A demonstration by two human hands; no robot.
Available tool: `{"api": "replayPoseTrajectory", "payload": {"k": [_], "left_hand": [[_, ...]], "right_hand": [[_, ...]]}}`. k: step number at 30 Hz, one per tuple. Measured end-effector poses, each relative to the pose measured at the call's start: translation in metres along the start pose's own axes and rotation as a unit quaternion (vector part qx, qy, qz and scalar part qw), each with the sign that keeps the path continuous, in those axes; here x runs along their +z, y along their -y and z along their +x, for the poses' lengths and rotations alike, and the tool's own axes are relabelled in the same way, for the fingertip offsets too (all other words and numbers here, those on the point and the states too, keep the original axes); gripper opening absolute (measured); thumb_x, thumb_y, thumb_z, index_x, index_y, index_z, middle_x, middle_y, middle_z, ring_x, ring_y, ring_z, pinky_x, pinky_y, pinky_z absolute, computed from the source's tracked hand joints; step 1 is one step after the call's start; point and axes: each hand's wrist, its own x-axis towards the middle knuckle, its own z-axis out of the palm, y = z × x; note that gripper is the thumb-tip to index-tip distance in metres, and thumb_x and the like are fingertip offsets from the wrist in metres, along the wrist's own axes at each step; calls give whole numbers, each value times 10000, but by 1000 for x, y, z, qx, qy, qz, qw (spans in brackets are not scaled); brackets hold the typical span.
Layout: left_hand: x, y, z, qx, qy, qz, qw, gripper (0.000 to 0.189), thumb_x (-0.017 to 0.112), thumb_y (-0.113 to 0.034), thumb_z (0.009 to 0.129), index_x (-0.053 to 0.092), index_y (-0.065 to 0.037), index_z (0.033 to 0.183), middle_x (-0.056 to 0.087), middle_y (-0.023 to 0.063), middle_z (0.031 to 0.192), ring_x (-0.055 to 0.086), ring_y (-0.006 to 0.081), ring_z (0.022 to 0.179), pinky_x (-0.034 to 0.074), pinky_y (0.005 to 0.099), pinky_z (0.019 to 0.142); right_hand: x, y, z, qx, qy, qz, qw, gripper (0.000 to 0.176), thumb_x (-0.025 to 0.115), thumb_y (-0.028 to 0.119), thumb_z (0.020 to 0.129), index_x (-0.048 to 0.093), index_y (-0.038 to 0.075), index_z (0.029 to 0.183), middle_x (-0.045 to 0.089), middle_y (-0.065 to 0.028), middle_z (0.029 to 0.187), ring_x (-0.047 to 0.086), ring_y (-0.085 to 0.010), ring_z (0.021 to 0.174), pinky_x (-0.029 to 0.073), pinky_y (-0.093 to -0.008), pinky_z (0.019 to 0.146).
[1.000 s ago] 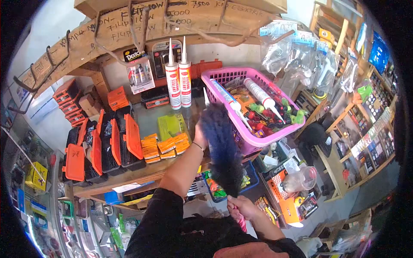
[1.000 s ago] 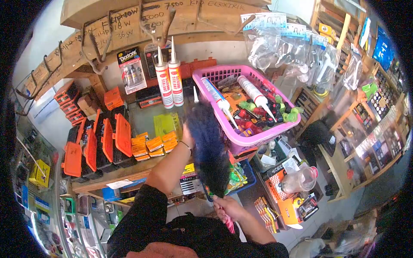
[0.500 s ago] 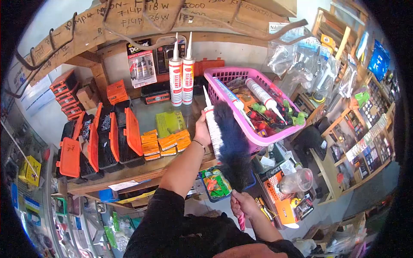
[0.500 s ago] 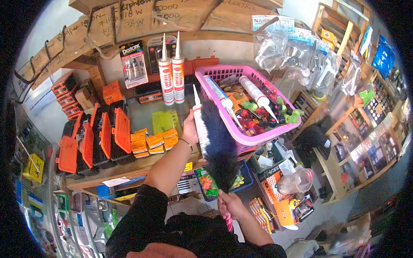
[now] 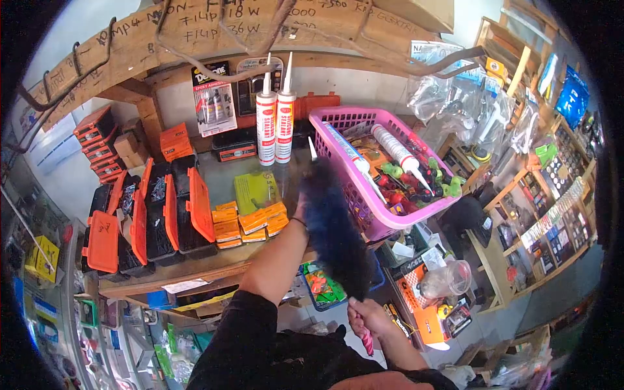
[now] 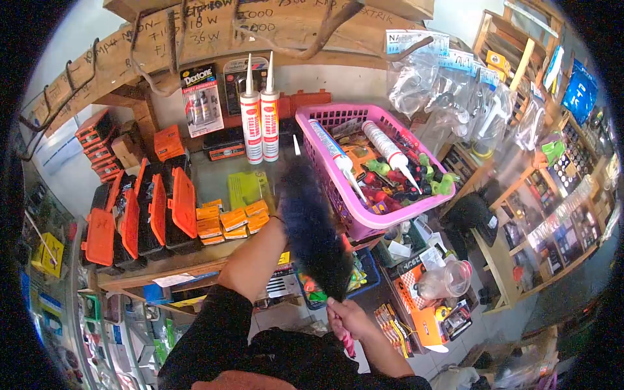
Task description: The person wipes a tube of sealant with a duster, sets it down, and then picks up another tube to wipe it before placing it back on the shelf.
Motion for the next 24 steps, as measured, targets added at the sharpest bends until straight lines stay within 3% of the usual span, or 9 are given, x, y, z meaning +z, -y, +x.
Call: {"api": "replayPoseTrajectory", "payload": {"k": [3, 6, 8, 10, 11, 16, 18, 22, 24], "left_hand": [[64, 0, -16, 8, -98, 27, 995, 643, 333, -632, 794, 513, -76, 1061, 576, 104, 957, 552, 263, 854, 439, 409, 793], [54, 0, -15, 9, -44, -62, 997, 627, 333, -614, 806, 501, -78, 1084, 563, 116, 992, 540, 271, 897, 429, 407, 815], [24, 4, -8, 60, -55, 205, 975, 653, 327, -633, 794, 490, -80, 1100, 540, 124, 1058, 525, 267, 940, 425, 397, 824], [84, 1, -28, 22, -94, 53, 994, 654, 332, -642, 786, 503, -81, 1076, 570, 111, 999, 552, 269, 890, 438, 406, 809], [31, -1, -4, -13, 0, 38, 999, 705, 347, -648, 775, 465, -67, 1157, 541, 120, 1093, 528, 266, 974, 405, 409, 873], [11, 2, 4, 61, -91, 197, 974, 590, 384, -542, 825, 454, -61, 1159, 523, 151, 1111, 526, 270, 977, 431, 389, 853], [40, 0, -6, 7, -13, -54, 998, 610, 343, -562, 829, 462, -56, 1149, 535, 147, 1094, 529, 274, 974, 429, 388, 857], [57, 0, -12, -4, -57, 27, 998, 656, 294, -608, 817, 466, -77, 1160, 540, 145, 1086, 524, 298, 976, 399, 415, 886], [55, 2, -6, 128, -81, 396, 905, 656, 305, -616, 809, 465, -90, 1167, 545, 142, 1076, 533, 293, 956, 400, 422, 881]], "right_hand": [[5, -1, 2, -5, 2, 42, 999, 419, 421, 353, 886, 401, 63, 584, 348, -20, 407, 340, -116, 291, 320, -255, 284], [6, -1, -1, 23, 31, 22, 999, 417, 425, 351, 885, 395, 68, 580, 336, -13, 404, 331, -109, 286, 322, -257, 282], [1, 0, -1, 17, 42, 21, 999, 416, 431, 352, 882, 395, 70, 578, 345, -18, 404, 330, -109, 283, 323, -258, 281], [4, 0, 2, 6, 14, 39, 999, 419, 434, 356, 880, 393, 70, 577, 351, -18, 407, 333, -110, 283, 325, -257, 283], [9, 0, 1, -6, -6, 16, 1000, 418, 435, 355, 880, 392, 72, 575, 341, -13, 408, 331, -108, 284, 325, -256, 284], [7, 4, -5, 16, 37, 6, 999, 420, 419, 356, 886, 395, 77, 573, 346, -9, 417, 337, -115, 287, 314, -256, 282], [2, 2, 0, 1, 24, 21, 999, 409, 423, 355, 886, 390, 82, 583, 338, -3, 416, 340, -112, 290, 310, -252, 283], [7, 2, -4, 19, 17, 39, 999, 407, 427, 351, 885, 388, 81, 583, 323, 3, 416, 340, -108, 288, 311, -246, 281], [8, 4, -5, 38, 52, 25, 998, 411, 426, 353, 885, 390, 80, 581, 325, 1, 415, 340, -110, 286, 312, -247, 279]]}}
